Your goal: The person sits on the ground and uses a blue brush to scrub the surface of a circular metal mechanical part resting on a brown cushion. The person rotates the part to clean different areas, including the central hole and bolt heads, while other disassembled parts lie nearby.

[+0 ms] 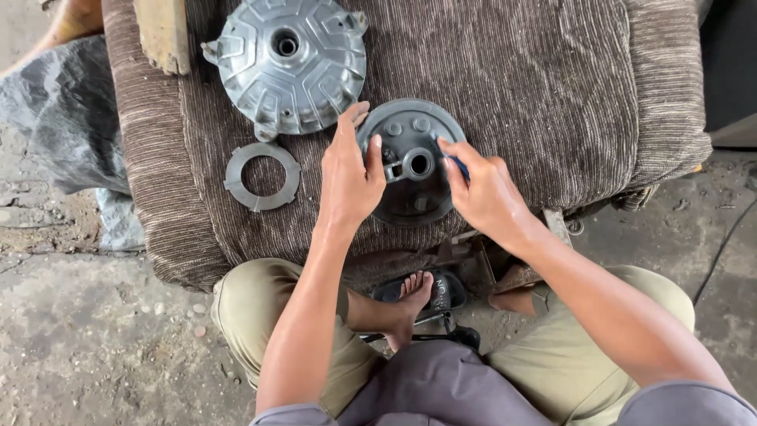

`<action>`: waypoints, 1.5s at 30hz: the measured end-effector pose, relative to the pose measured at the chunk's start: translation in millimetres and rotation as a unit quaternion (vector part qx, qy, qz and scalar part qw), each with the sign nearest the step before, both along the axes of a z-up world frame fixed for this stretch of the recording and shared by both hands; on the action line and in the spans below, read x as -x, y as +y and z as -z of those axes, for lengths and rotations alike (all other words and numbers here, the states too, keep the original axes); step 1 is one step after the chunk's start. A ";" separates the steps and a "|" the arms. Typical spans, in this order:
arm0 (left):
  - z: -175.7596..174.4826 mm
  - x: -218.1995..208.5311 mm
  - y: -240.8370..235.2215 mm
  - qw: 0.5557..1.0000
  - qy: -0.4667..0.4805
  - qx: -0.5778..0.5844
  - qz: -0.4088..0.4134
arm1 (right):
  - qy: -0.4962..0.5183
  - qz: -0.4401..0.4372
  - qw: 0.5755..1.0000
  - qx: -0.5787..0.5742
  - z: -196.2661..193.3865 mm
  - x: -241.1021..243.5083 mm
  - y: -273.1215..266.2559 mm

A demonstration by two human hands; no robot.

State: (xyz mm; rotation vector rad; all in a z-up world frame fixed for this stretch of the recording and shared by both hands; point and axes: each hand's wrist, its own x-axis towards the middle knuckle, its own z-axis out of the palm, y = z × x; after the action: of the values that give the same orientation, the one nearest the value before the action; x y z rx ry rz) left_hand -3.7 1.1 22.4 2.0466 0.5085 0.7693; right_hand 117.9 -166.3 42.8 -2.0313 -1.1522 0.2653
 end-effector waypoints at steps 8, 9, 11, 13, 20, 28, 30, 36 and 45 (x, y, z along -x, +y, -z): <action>6.3 -4.7 -4.8 0.999 0.003 0.028 -0.033 | 0.046 0.018 0.994 0.094 1.3 29.3 -43.8; 8.6 -5.7 -6.0 0.998 0.003 0.037 -0.042 | 0.055 0.022 0.993 0.101 1.8 31.3 -47.1; 11.6 -6.2 -5.0 0.998 0.019 0.034 -0.050 | 0.041 0.023 0.995 0.092 -1.8 29.9 -40.8; 14.6 -8.0 -4.6 0.998 0.035 0.029 -0.054 | 0.027 0.029 0.996 0.080 -3.2 23.7 -33.7; 20.9 -6.0 1.3 0.998 0.000 0.005 -0.061 | 0.031 -0.004 1.000 0.003 -7.7 -2.2 1.0; 14.9 -4.8 -1.7 0.997 0.020 0.018 -0.067 | 0.032 0.000 0.997 0.075 7.4 12.5 -32.9; 12.9 -5.5 -3.6 0.998 0.019 0.010 -0.064 | 0.027 0.007 0.995 0.097 13.4 14.9 -41.7; 18.8 -3.6 0.1 0.994 -0.035 -0.090 -0.057 | -0.009 0.006 1.000 0.012 -5.9 5.0 -1.7; 21.6 -3.7 1.6 0.996 -0.014 -0.063 -0.062 | -0.031 -0.018 0.999 0.005 -2.6 10.9 -5.2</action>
State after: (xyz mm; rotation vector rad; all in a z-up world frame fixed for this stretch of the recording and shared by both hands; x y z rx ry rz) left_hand 0.0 2.7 0.9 2.1331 0.5878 0.9223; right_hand 107.0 -171.5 45.4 -2.0413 -1.2293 0.2270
